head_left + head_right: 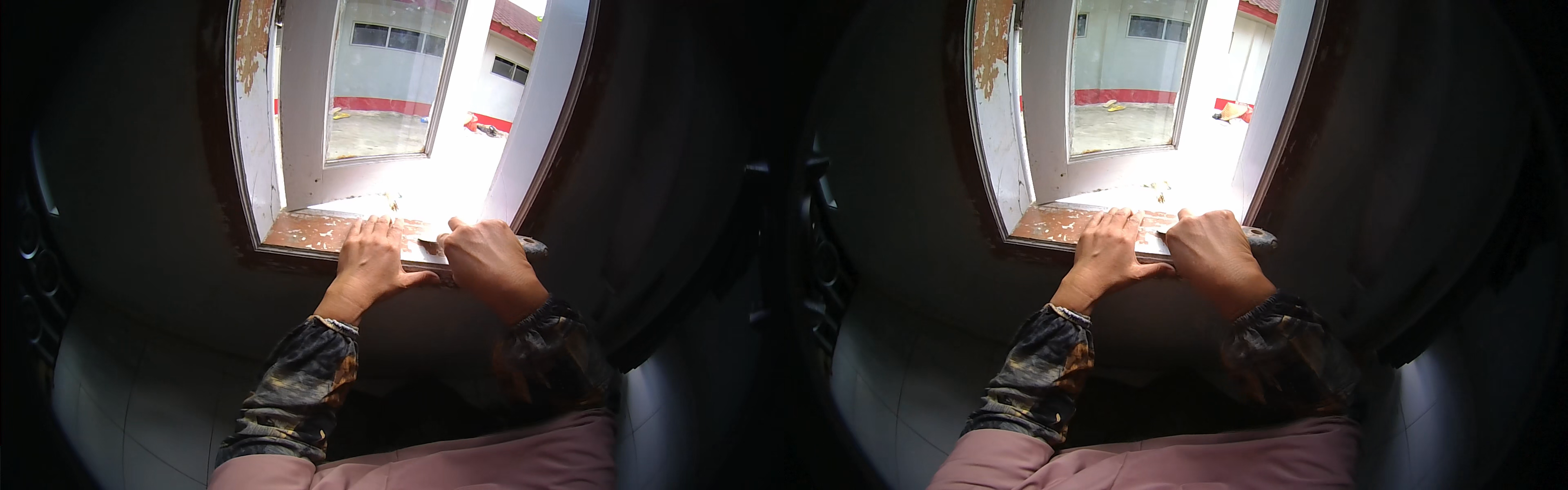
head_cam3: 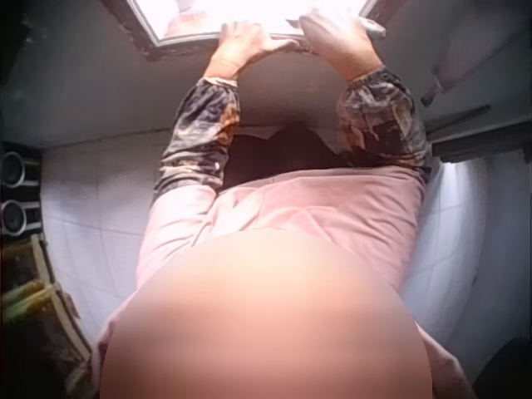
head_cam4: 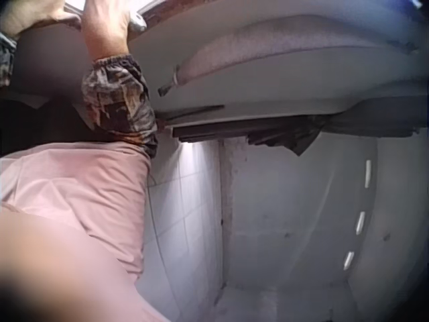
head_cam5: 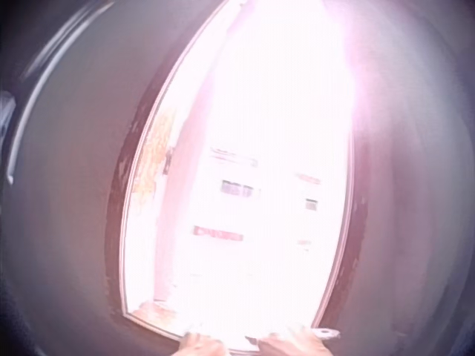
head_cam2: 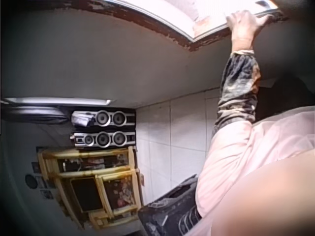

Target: The person uses a metal scraper to remove old paint from a wooden window sill. They repeatedly scrape the surface, occasionally pausing to wipe away debris with their hand.

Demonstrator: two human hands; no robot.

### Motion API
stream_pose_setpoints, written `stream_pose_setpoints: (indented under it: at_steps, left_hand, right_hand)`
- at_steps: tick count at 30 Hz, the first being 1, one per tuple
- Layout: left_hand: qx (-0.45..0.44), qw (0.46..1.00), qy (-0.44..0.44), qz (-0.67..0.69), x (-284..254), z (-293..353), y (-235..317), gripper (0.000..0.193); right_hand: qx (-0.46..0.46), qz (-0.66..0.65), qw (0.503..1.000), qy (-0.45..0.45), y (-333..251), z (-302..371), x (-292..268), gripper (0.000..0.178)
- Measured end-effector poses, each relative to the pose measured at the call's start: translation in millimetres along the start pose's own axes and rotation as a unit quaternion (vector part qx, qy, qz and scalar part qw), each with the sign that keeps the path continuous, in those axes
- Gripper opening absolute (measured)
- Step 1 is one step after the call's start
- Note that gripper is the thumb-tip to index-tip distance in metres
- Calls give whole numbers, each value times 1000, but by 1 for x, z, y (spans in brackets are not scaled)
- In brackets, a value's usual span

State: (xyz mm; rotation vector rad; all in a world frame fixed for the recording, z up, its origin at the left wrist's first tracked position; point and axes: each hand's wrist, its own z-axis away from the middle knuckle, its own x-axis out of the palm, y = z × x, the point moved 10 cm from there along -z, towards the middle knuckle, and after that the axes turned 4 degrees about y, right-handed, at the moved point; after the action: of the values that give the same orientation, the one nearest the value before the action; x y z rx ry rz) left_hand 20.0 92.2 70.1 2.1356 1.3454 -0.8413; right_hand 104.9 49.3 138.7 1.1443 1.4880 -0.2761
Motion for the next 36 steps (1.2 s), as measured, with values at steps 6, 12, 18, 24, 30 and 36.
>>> stream_pose_setpoints:
  at_steps: [6, 12, 18, 24, 30, 36]
  left_hand:
    - [0, 1000, 1, -12, -1, -1, 2, 112]
    - [0, 1000, -3, -5, -4, -1, 1, 113]
    - [7, 1000, 9, -17, -6, -1, 4, 113]
    - [3, 1000, 11, 1, -8, 0, 4, 115]
    - [-2, 1000, -6, -12, -5, 0, 3, 113]
    - [-5, 1000, -9, 0, -7, -1, 3, 112]
  right_hand:
    - [6, -12, 1000, 22, 3, -13, 19, 19]
    - [32, -8, 999, 29, 13, 12, 2, 12]
    - [34, 93, 995, -19, 0, 49, -11, 27]
    - [20, 86, 996, 34, -3, 47, -16, 12]
    - [35, 106, 994, 21, -5, 49, -11, 13]
    - [38, 104, 994, 4, 0, 54, -3, 26]
